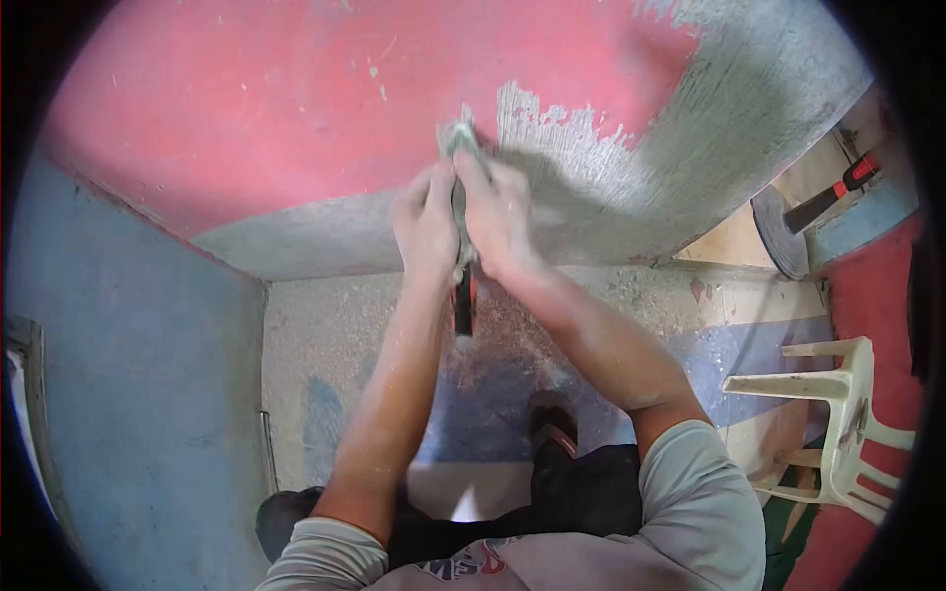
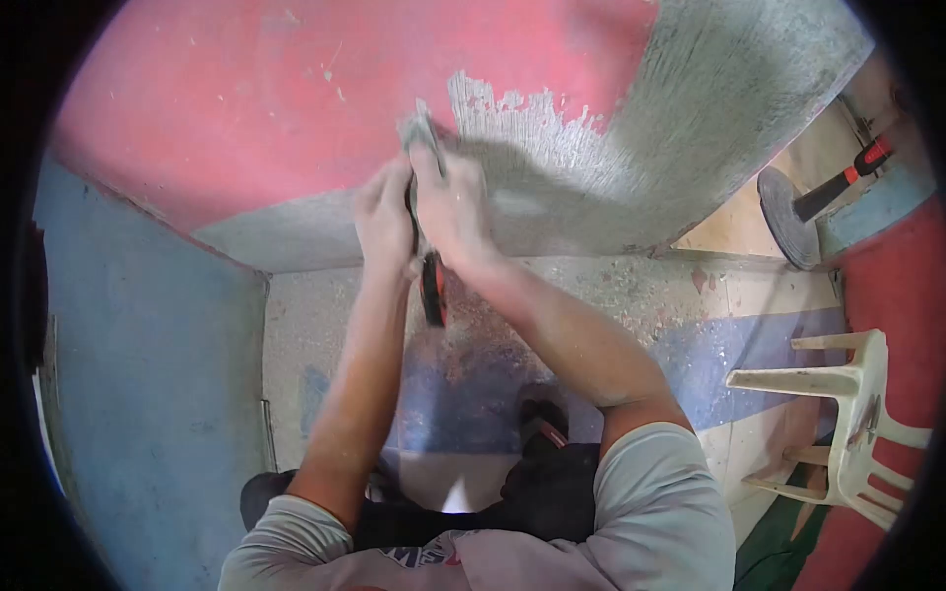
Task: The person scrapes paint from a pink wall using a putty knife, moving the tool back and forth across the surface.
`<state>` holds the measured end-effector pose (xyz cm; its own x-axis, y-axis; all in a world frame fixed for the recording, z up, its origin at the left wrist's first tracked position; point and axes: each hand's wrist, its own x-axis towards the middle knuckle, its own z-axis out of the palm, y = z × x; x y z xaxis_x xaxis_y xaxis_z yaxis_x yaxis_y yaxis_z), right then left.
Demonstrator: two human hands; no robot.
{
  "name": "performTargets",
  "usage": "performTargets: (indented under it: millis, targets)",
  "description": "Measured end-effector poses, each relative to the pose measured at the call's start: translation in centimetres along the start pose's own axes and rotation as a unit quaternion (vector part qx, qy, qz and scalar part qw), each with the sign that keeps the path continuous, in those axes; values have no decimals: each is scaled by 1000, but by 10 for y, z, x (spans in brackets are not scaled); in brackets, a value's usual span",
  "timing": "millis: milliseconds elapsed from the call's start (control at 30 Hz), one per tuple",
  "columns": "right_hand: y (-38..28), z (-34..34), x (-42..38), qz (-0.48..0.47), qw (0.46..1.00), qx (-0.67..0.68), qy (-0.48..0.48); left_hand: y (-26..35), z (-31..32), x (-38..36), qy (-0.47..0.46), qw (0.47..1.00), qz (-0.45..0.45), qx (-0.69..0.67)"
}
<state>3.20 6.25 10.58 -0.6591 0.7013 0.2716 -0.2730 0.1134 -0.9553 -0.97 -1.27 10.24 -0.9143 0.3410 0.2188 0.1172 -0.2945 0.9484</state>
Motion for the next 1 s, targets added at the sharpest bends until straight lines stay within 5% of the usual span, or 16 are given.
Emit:
performTargets:
  millis: [67, 200, 367, 500, 600, 633, 867, 1000]
  targets:
    - [17, -5, -15, 87, 996, -34, -9, -37, -5, -9, 31, 999, -8, 5]
    - [-14, 4, 7, -21, 998, -61, -14, 9, 6, 5, 14, 998, -20, -51]
    - [-8, 6, 1, -8, 999, -24, -20, 4, -10, 3, -8, 999, -29, 11]
    - [20, 8, -11, -15, 998, -66, 9, -33, -13, -8, 46, 993, -70, -77]
    - [-22, 16, 4, -18, 999, -42, -1, 17, -5, 5, 15, 1000, -9, -18]
    - [-33, 14, 3, 19, 998, -52, -18, 18, -8, 8, -10, 994, -43, -98]
    - [15, 6, -14, 59, 996, -34, -53, -27, -25, -7, 38, 993, -93, -57]
    - [5, 11, -9, 62, 996, -47, -35, -4, -17, -5, 30, 993, -97, -62]
